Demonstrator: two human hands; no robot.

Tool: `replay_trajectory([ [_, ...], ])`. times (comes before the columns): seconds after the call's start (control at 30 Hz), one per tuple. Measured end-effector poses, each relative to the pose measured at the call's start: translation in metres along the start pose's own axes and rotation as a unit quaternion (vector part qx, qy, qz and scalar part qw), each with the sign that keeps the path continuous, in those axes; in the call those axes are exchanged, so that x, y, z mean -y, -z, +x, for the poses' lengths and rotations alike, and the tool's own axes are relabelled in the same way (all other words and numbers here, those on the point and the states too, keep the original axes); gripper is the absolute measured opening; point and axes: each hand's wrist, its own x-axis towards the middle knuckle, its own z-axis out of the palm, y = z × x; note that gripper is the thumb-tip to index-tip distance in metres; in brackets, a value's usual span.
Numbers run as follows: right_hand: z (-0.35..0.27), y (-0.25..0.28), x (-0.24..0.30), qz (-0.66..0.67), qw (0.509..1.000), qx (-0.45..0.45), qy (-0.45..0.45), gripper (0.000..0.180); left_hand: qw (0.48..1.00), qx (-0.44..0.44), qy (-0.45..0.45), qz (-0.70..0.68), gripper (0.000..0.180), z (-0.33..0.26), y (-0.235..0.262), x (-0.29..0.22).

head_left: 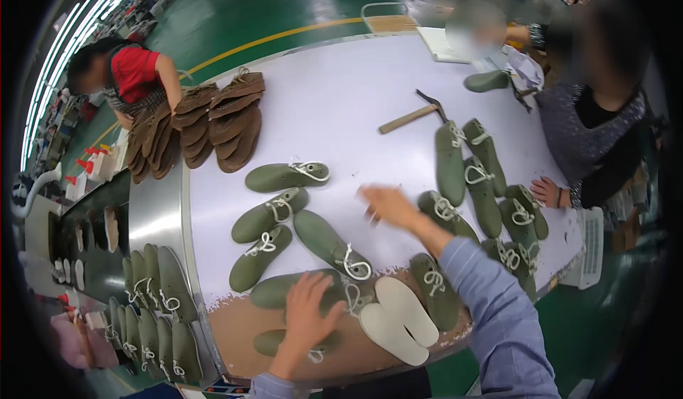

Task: The person assembles green slipper uppers with white insoles on a factory table. They use a hammer and a metal punch to secure the insole to the upper, then apply adhesive to the insole using a spray gun. The person handles the components one by one, moving finished items aside.

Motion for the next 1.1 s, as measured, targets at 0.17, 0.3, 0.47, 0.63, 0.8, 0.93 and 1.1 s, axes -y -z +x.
replay_trajectory([
  [0.17,0.155,0.143,-0.064,-0.242,0.898,-0.367,-0.025,0.066,0.998,0.016,0.039,0.036,0.064,0.036,-0.004,0.001],
  [0.3,0.201,0.142,-0.067,-0.293,0.891,-0.341,-0.066,0.055,0.991,-0.079,0.06,0.085,0.069,0.108,0.025,0.047],
  [0.47,0.191,0.118,-0.086,0.191,0.937,-0.292,-0.031,0.035,0.979,-0.107,-0.016,0.171,0.077,0.255,0.015,0.105],
  [0.63,0.028,0.076,-0.071,-0.085,0.956,-0.262,0.106,0.068,0.992,0.056,0.048,0.106,0.055,0.283,-0.001,0.118],
  [0.8,-0.094,0.035,-0.08,-0.308,0.942,-0.136,0.02,0.032,0.988,0.081,-0.057,0.118,0.055,0.199,0.006,0.131],
  [0.93,-0.099,0.018,-0.149,-0.338,0.922,-0.166,-0.091,0.044,0.984,0.085,-0.064,0.146,0.065,0.131,0.013,0.135],
  [1.1,-0.086,0.005,-0.174,-0.33,0.921,-0.192,-0.082,0.045,0.985,0.108,0.008,0.133,0.079,0.086,0.011,0.125],
])
